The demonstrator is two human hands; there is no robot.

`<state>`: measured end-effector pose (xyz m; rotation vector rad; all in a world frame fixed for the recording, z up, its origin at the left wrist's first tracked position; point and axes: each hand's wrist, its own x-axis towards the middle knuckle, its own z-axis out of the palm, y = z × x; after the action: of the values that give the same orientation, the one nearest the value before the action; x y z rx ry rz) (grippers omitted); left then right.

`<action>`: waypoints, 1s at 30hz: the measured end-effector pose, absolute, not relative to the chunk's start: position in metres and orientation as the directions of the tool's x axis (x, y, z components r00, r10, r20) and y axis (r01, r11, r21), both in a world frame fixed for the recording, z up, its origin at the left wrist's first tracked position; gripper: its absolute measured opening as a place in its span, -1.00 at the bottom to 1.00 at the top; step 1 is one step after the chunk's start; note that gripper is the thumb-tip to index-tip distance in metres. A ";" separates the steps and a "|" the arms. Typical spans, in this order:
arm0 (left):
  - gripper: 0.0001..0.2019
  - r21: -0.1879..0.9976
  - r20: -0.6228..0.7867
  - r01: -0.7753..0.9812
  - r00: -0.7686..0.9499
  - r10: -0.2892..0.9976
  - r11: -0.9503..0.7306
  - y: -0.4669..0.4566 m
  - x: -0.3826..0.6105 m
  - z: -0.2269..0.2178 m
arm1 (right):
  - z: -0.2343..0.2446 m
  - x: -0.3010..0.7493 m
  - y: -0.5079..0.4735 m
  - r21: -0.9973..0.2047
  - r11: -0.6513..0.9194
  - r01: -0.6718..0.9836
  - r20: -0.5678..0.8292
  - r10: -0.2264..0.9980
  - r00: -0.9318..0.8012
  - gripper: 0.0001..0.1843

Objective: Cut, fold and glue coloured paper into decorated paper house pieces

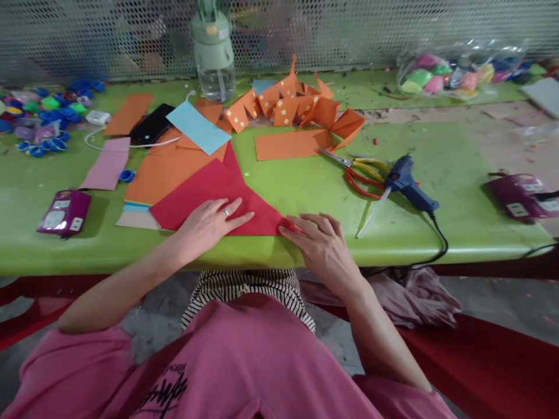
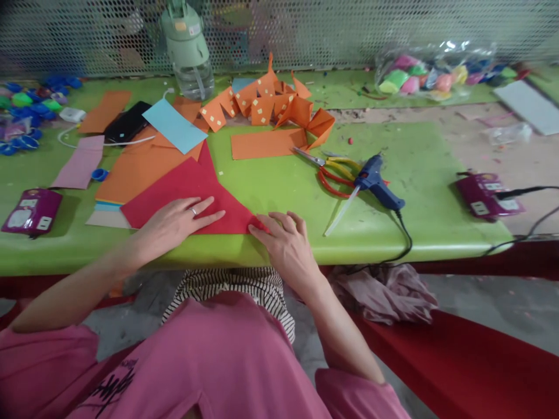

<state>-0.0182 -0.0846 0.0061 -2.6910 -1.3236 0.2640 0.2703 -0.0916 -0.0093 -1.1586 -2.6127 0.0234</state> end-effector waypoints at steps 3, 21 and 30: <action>-0.48 -0.113 -0.029 0.818 0.565 0.824 -0.564 -0.087 -0.012 0.003 | -0.010 0.264 -0.094 -0.126 0.695 0.708 0.281 0.709 -0.646 -0.63; -0.54 0.095 0.118 0.910 0.392 0.912 -0.403 -0.091 0.003 -0.028 | -0.026 0.225 -0.104 -0.086 0.771 0.631 0.376 0.612 -0.696 -0.51; -0.47 0.103 0.057 0.911 0.394 0.917 -0.398 -0.102 -0.041 -0.030 | -0.035 0.227 -0.102 -0.128 0.788 0.602 0.379 0.600 -0.704 -0.30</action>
<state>-0.0410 -0.1023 -0.0297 -2.6685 -1.7518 -0.1675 0.2266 -0.1022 -0.0349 -0.9080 -2.5743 -0.0074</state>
